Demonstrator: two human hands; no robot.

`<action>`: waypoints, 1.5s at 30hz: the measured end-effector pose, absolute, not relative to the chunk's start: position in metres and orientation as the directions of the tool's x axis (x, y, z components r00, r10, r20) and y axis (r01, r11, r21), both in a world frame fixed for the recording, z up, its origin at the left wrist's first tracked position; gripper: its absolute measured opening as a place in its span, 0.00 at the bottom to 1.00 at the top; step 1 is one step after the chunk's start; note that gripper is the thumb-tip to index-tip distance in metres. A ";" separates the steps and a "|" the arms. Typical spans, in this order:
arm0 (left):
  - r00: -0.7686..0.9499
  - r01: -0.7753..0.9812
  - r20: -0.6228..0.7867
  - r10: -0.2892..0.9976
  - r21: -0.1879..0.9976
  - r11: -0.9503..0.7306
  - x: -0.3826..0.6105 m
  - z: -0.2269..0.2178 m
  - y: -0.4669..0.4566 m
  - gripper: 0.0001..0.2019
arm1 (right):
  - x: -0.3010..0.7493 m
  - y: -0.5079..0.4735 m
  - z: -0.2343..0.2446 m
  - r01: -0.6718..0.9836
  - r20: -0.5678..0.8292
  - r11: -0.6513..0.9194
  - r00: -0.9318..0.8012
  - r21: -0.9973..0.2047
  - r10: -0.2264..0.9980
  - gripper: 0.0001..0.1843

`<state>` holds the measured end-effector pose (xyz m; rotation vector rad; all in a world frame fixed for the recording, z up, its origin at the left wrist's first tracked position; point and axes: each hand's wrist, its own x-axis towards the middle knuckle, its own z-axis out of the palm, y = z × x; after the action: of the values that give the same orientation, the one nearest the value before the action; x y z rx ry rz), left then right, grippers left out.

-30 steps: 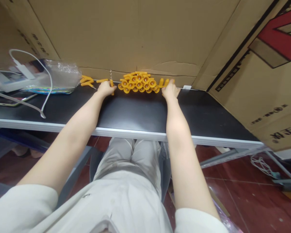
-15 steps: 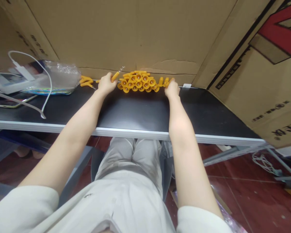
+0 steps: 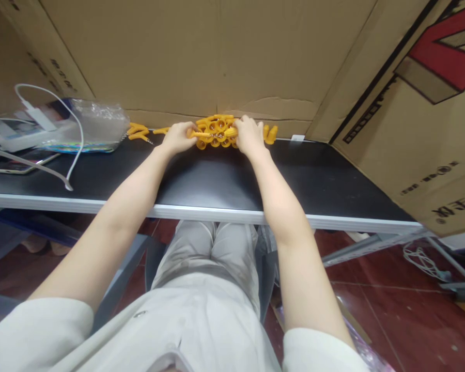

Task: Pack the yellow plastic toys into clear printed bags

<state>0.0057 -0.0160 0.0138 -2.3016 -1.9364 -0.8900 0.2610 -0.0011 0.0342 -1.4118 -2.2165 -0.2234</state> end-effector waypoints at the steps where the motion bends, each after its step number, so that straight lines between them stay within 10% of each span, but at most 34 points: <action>1: 0.080 0.904 0.421 0.904 0.351 -0.243 0.006 0.014 -0.017 0.25 | 0.260 0.000 0.032 0.872 0.490 0.471 -0.354 -0.135 0.797 0.19; 45: 0.092 0.939 0.437 0.895 0.261 -0.224 0.020 0.022 -0.029 0.25 | 0.249 -0.003 0.027 0.744 0.378 0.631 -0.532 -0.218 0.758 0.24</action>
<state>0.0196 -0.0290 0.0216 -2.2569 -1.9009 -0.7962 0.2492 -0.0033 0.0272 -1.1847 -2.4156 0.0408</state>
